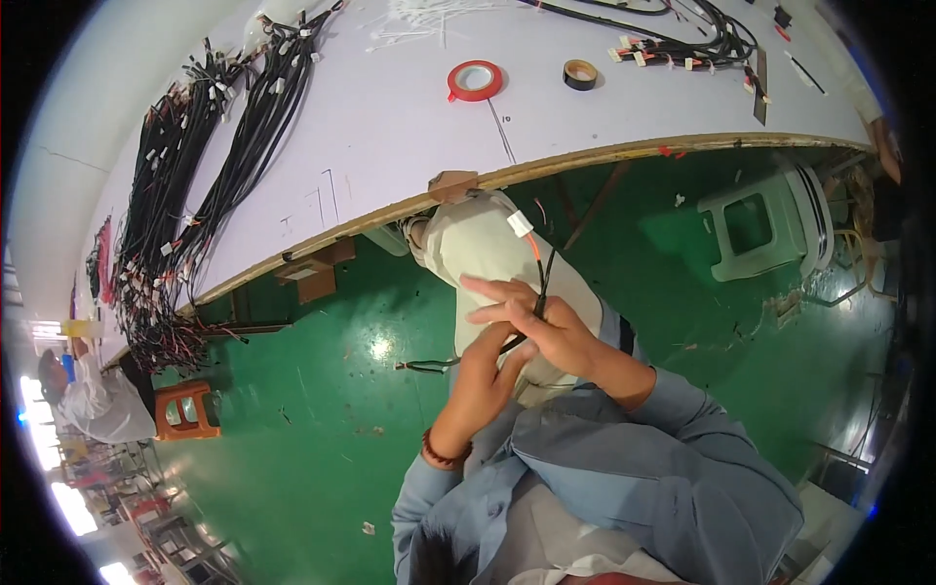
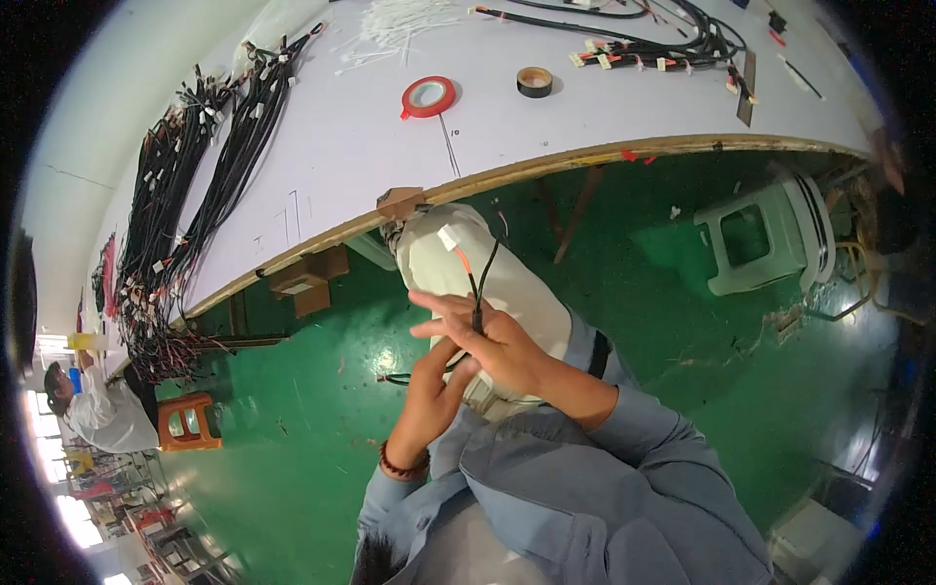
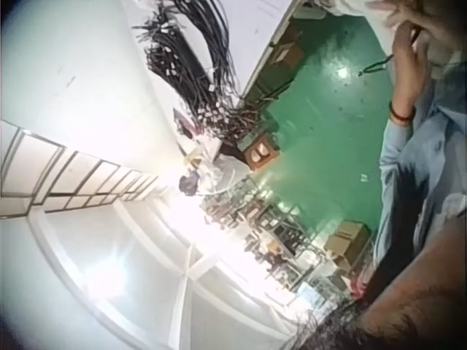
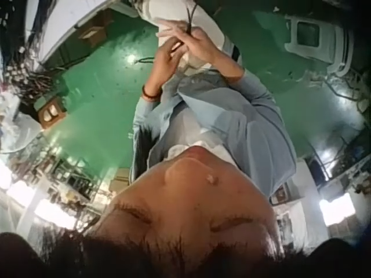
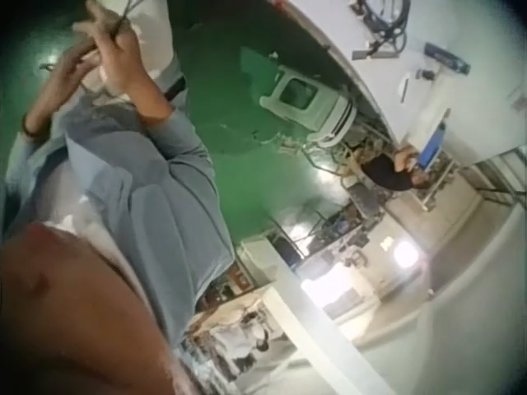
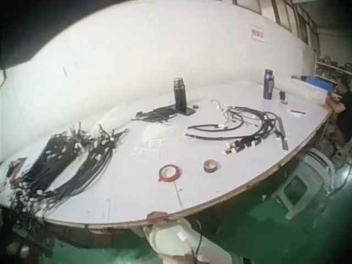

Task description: Taping the ends of electrical wire harnesses on a factory assembly table.

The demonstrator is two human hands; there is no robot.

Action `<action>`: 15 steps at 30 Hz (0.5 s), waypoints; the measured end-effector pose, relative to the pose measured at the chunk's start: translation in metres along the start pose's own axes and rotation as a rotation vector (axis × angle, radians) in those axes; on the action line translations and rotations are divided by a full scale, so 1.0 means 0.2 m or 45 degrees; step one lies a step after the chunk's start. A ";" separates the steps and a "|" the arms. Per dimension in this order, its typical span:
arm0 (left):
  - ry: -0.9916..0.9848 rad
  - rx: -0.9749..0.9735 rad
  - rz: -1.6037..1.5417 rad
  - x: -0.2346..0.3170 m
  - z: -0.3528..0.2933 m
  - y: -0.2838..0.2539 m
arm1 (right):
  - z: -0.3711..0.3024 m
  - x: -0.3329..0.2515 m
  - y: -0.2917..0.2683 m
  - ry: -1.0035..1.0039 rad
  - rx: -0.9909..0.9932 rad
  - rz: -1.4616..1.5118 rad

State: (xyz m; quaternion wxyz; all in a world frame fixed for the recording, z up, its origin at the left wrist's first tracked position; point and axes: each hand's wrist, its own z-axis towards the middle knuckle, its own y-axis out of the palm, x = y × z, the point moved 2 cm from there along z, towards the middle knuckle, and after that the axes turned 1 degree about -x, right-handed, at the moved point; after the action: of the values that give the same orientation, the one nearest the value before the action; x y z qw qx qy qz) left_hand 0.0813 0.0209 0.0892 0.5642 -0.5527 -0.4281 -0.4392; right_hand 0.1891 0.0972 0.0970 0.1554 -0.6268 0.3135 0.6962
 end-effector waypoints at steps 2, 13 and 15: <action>-0.108 -0.001 -0.138 0.01 0.06 0.03 | 0.00 -0.01 -0.01 -0.096 0.034 -0.034; -0.181 -0.090 -0.373 -0.03 0.09 0.06 | 0.02 0.02 -0.15 0.183 -0.387 -0.102; -0.283 0.050 -0.562 -0.02 0.11 0.07 | 0.04 0.00 -0.20 0.126 -0.381 -0.273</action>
State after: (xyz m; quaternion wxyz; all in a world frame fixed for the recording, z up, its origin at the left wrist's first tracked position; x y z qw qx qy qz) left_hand 0.0933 0.0426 0.0832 0.4147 -0.4797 -0.6064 -0.4798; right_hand 0.2082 0.1329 0.0881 0.1182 -0.7063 0.1451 0.6827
